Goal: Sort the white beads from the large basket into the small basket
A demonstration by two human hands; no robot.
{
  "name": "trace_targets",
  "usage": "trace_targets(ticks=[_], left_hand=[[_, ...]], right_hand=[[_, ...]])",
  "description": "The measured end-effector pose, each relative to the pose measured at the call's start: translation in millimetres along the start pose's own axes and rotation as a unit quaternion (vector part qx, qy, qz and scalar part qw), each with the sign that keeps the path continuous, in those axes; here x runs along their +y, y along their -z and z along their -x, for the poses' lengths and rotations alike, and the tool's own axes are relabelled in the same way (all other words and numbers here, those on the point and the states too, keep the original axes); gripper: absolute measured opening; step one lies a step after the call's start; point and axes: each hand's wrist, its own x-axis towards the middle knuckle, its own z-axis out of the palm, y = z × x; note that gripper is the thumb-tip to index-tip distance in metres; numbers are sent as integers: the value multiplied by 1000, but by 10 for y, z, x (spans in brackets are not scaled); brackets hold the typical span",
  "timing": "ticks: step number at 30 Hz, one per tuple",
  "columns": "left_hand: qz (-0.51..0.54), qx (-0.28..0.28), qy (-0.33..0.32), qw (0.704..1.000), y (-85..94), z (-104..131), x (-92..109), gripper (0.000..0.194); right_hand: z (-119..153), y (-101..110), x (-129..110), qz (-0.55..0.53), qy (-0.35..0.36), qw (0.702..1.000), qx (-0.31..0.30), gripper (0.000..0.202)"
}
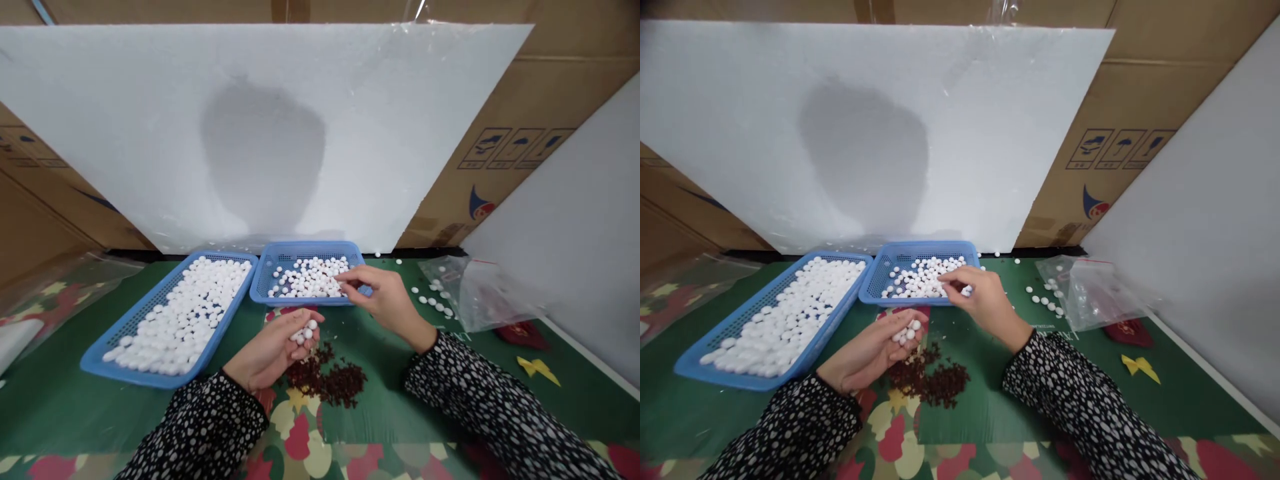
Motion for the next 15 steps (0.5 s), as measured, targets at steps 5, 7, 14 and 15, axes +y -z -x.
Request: trace_targets(ticks=[5,7,14,15], left_hand=[[-19,36,-38,998,49,-25,11,22],[-30,44,-36,998,68,-35,-13,25],[-32,47,-25,998,46,-44,-28,30],[-32,45,-22,998,36,-43,-25,30]], right_hand=[[-240,-24,350,107,-11,994,-18,16],[-217,-32,361,149,10,988,-49,16],[331,20,14,40,61,959,-273,12],[405,15,6,24,47,950,-306,13]])
